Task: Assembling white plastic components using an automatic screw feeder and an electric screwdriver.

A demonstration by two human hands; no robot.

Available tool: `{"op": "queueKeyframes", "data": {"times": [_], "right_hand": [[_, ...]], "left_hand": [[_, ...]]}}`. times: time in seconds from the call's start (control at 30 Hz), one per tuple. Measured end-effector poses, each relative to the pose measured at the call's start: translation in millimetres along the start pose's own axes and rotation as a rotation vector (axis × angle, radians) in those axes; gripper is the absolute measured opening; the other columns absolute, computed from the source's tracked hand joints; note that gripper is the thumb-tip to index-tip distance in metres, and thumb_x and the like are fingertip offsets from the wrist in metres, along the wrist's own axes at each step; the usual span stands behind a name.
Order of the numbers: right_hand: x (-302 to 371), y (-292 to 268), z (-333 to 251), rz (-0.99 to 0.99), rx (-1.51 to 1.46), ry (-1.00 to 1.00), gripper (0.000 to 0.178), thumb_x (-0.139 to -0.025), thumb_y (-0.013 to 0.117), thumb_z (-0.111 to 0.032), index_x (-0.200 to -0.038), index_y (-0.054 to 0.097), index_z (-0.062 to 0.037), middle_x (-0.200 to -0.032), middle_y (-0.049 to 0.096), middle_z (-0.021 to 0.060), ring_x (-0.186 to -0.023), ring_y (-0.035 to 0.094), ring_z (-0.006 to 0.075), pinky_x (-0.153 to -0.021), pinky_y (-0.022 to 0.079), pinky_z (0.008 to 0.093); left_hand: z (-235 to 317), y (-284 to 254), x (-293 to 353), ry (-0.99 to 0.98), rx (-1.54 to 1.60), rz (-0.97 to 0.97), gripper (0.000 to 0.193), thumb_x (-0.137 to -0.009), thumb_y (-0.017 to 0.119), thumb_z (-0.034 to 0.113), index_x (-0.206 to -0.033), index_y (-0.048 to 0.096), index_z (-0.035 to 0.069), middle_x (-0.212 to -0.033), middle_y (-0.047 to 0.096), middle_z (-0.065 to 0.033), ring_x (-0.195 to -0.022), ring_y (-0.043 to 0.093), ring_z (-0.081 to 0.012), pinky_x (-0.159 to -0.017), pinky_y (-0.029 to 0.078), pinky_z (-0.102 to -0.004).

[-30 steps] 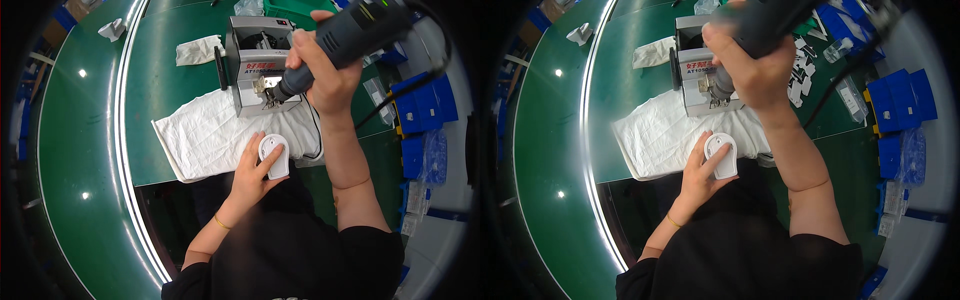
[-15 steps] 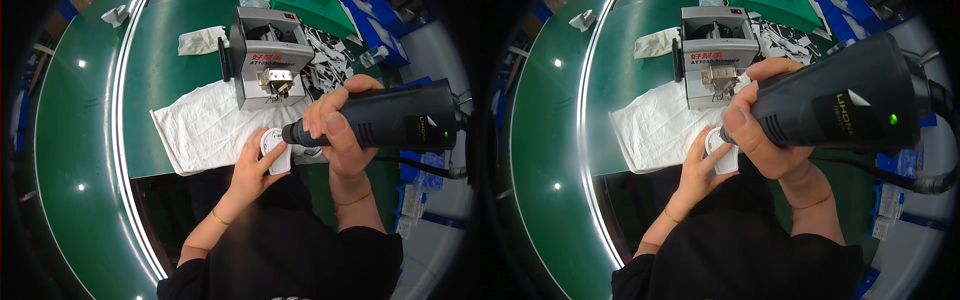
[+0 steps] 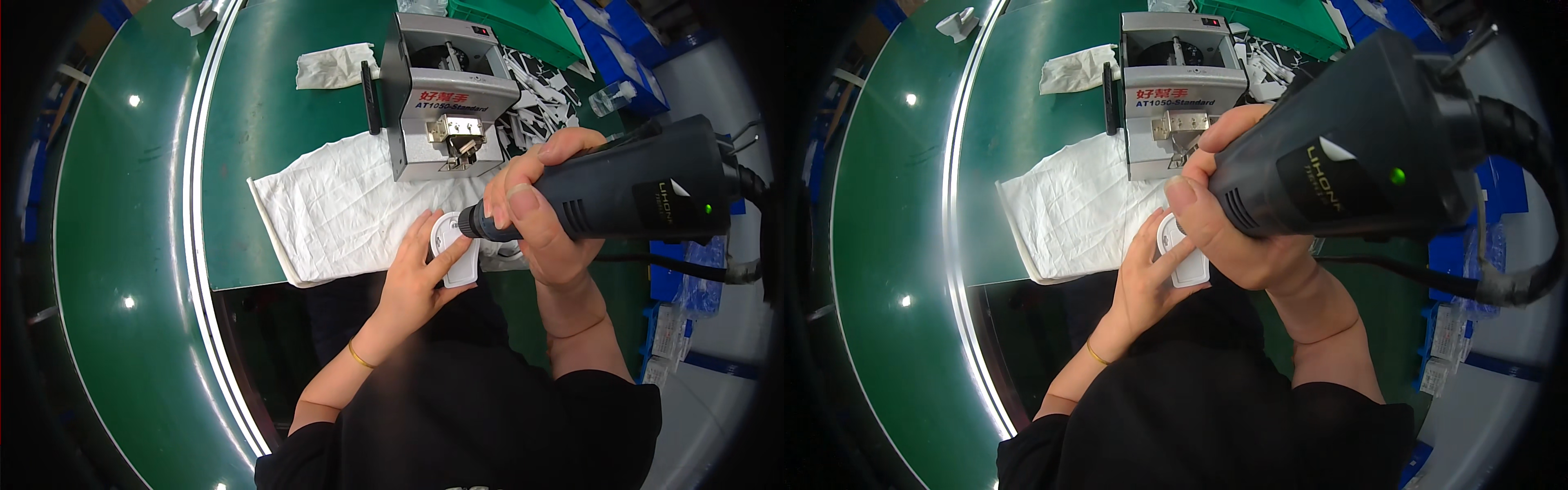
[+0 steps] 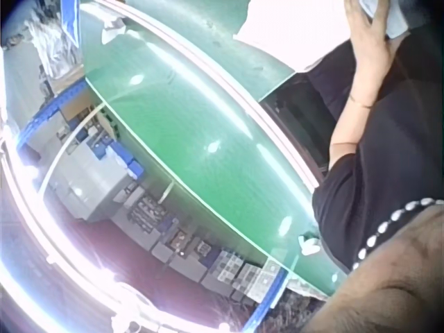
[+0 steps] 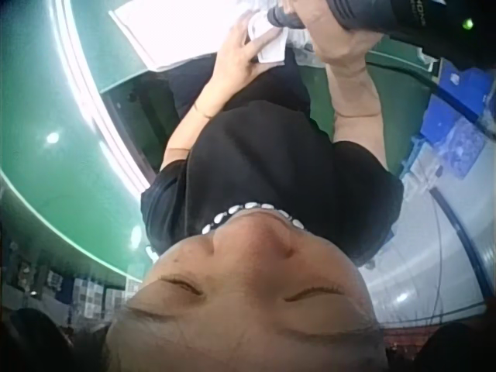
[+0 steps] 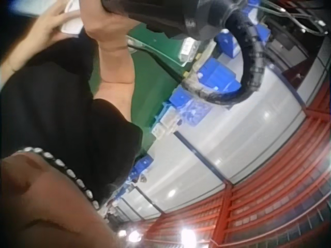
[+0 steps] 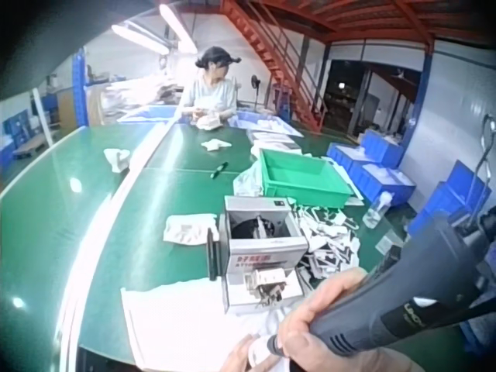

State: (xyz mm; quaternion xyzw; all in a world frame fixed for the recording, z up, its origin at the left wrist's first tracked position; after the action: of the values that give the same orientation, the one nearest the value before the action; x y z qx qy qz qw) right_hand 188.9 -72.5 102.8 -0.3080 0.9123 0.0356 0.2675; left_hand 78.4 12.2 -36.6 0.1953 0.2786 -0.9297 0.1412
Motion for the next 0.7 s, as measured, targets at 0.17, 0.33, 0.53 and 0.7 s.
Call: {"op": "queueKeyframes", "data": {"times": [0.17,0.33,0.53,0.7], "right_hand": [[-4.2,-2.9,-3.1,-0.075,0.168,-0.012,0.04,-0.088,0.062,-0.004,-0.119,0.037,-0.0027,-0.076,0.056,0.0086,-0.062,0.054,0.0142,-0.062,0.049,0.034],[-1.5,-1.6,2.0,-0.024,0.109,0.024,0.039,-0.087,0.061,-0.002,-0.118,0.037,-0.0014,-0.076,0.057,0.0097,-0.061,0.054,0.0146,-0.063,0.05,0.0344],[-3.2,-0.7,6.7,-0.043,0.023,0.015,0.036,-0.087,0.059,0.003,-0.116,0.039,-0.001,-0.076,0.057,0.01,-0.062,0.056,0.0157,-0.063,0.052,0.035],[-5.2,-1.2,9.5,-0.057,0.022,0.004,0.045,-0.084,0.064,0.004,-0.122,0.04,0.0032,-0.076,0.059,0.0084,-0.064,0.058,0.0141,-0.062,0.051,0.0289]], "left_hand": [[0.3,0.4,0.5,0.005,0.017,0.011,0.068,-0.067,0.086,0.021,-0.13,0.061,0.015,-0.14,0.045,-0.0234,-0.129,0.045,-0.0456,-0.104,0.042,-0.0492],[-0.9,-0.5,-0.5,0.018,0.02,0.012,0.069,-0.067,0.086,0.021,-0.13,0.061,0.015,-0.14,0.045,-0.0235,-0.128,0.045,-0.0459,-0.104,0.042,-0.049],[0.6,1.3,1.9,0.027,0.01,0.039,0.07,-0.066,0.087,0.021,-0.13,0.061,0.014,-0.139,0.046,-0.0238,-0.128,0.046,-0.0455,-0.104,0.043,-0.0485],[3.5,2.2,3.8,0.022,-0.018,0.029,0.072,-0.065,0.087,0.022,-0.131,0.06,0.014,-0.139,0.046,-0.0242,-0.127,0.047,-0.045,-0.104,0.042,-0.0483]]}}
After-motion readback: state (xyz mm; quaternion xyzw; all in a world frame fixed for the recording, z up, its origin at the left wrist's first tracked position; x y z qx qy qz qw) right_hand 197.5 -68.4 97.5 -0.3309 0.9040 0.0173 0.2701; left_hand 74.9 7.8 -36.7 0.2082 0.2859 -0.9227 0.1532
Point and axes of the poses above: each hand's wrist, its own x-axis away from the middle knuckle, its own y-axis out of the palm, z = x × y, the point moved 2 cm from there along -x, towards the middle knuckle
